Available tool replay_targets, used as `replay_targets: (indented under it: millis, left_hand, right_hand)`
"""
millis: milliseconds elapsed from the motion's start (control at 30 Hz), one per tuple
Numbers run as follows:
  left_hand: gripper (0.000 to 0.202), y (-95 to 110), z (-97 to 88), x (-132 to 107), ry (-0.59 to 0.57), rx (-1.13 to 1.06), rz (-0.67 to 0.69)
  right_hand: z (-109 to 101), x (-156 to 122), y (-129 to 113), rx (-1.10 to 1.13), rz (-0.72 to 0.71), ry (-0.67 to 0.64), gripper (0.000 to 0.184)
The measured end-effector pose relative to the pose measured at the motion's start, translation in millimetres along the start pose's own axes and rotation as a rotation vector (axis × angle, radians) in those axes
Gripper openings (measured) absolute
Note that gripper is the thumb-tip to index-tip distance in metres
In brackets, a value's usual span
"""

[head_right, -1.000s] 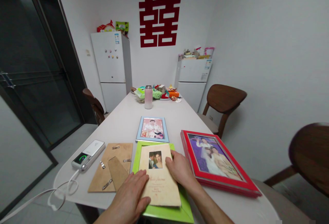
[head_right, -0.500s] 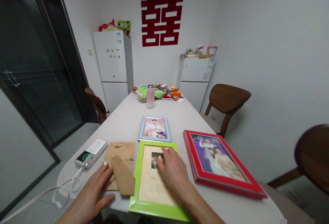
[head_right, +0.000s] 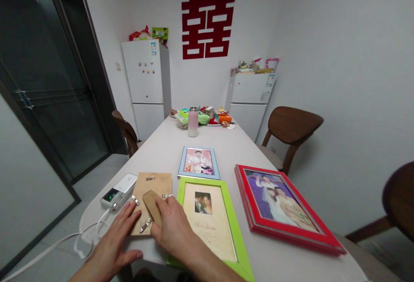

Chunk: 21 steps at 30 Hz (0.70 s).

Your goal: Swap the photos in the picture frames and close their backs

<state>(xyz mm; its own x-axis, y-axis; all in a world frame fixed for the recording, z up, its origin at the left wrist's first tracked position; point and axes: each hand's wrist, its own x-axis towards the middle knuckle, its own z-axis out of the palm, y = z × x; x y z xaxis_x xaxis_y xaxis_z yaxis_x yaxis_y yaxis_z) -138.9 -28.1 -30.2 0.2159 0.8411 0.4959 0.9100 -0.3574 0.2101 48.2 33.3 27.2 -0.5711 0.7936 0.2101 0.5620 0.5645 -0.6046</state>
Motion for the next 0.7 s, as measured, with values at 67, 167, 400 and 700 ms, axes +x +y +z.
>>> replay_targets:
  millis: [67,167,400,700]
  left_hand:
    - [0.059,7.1,-10.8,10.5,0.094,0.025,0.052]
    - [0.054,29.3,-21.9,27.7,0.124,0.034,0.082]
    - [0.064,91.9,23.6,40.7,-0.003,-0.092,0.105]
    - [0.043,114.7,46.4,48.2,-0.258,-0.111,0.083]
  right_hand:
    - [-16.6,-5.7,-4.2,0.062,-0.048,0.037,0.044]
    - [-42.5,-18.2,-4.2,0.058,-0.077,0.100,0.042]
    - [-76.0,-69.3,46.0,-0.051,0.128,0.020,0.043]
    - [-68.4,-92.8,83.3,-0.208,0.176,0.008,0.043]
